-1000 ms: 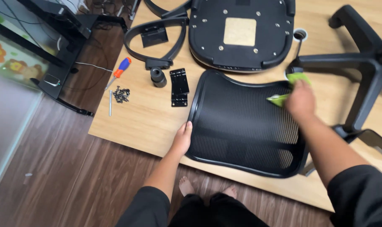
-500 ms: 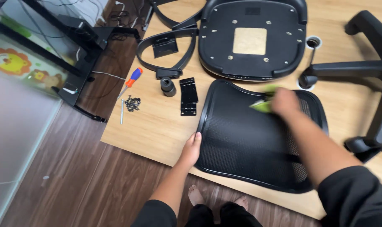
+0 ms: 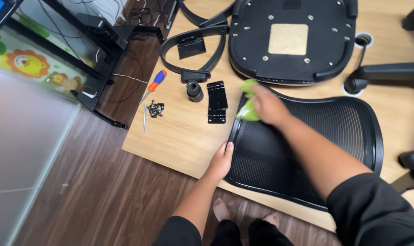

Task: Cleaning various parts of a disassembled office chair using a cloth.

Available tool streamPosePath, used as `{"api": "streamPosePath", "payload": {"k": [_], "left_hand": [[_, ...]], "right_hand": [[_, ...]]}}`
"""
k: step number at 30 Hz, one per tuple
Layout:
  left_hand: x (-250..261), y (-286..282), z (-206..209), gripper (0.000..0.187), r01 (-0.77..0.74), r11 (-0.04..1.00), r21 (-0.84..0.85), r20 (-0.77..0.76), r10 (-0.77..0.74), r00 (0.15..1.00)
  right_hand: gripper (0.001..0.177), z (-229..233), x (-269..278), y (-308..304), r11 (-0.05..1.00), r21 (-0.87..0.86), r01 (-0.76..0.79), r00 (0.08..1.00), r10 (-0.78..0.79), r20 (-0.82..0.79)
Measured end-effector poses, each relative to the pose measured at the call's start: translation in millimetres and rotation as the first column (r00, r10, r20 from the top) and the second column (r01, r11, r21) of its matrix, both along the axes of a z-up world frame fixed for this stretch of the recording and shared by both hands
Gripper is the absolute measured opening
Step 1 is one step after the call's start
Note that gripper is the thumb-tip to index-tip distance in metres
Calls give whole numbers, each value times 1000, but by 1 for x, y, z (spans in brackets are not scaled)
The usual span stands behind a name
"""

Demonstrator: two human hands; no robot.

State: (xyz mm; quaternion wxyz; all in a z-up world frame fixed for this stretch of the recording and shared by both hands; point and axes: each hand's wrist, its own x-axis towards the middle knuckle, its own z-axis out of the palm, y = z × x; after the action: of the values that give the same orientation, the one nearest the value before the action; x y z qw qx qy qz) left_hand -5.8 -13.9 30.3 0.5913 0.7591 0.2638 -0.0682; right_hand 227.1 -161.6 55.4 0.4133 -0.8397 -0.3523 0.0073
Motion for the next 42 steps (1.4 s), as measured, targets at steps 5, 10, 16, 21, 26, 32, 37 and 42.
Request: {"api": "streamPosePath", "payload": {"k": [5, 10, 16, 21, 26, 32, 37, 42], "left_hand": [[-2, -1, 1, 55, -2, 999, 53, -11, 2, 1000], [2, -4, 19, 54, 10, 1000, 22, -15, -10, 1000], [6, -8, 33, 51, 40, 999, 32, -107, -36, 994], [3, -6, 30, 51, 118, 993, -5, -92, -118, 989], [1, -1, 9, 56, 120, 992, -32, -24, -121, 992], [12, 1, -26, 75, 65, 964, -258, -26, -74, 997], [5, 2, -29, 76, 66, 986, -154, -66, -77, 995], [9, 4, -30, 76, 71, 986, -152, -74, -83, 994]], "right_hand": [[37, -58, 66, -78, 748, -656, 103, 923, -317, -216], [38, -12, 65, -138, 358, -925, 126, 872, -484, -68], [47, -63, 78, -98, 452, -888, 88, 822, -536, -191], [49, -66, 56, -20, 914, -351, 205, 948, -274, -160], [35, 47, -53, 10, 996, -86, 35, 999, -31, 36], [41, 73, -75, 9, 983, -65, -171, 965, 181, 192], [33, -14, -3, 3, 978, -28, 207, 978, -208, -33], [32, 47, -78, 4, 993, -55, 108, 990, -103, 94]]}}
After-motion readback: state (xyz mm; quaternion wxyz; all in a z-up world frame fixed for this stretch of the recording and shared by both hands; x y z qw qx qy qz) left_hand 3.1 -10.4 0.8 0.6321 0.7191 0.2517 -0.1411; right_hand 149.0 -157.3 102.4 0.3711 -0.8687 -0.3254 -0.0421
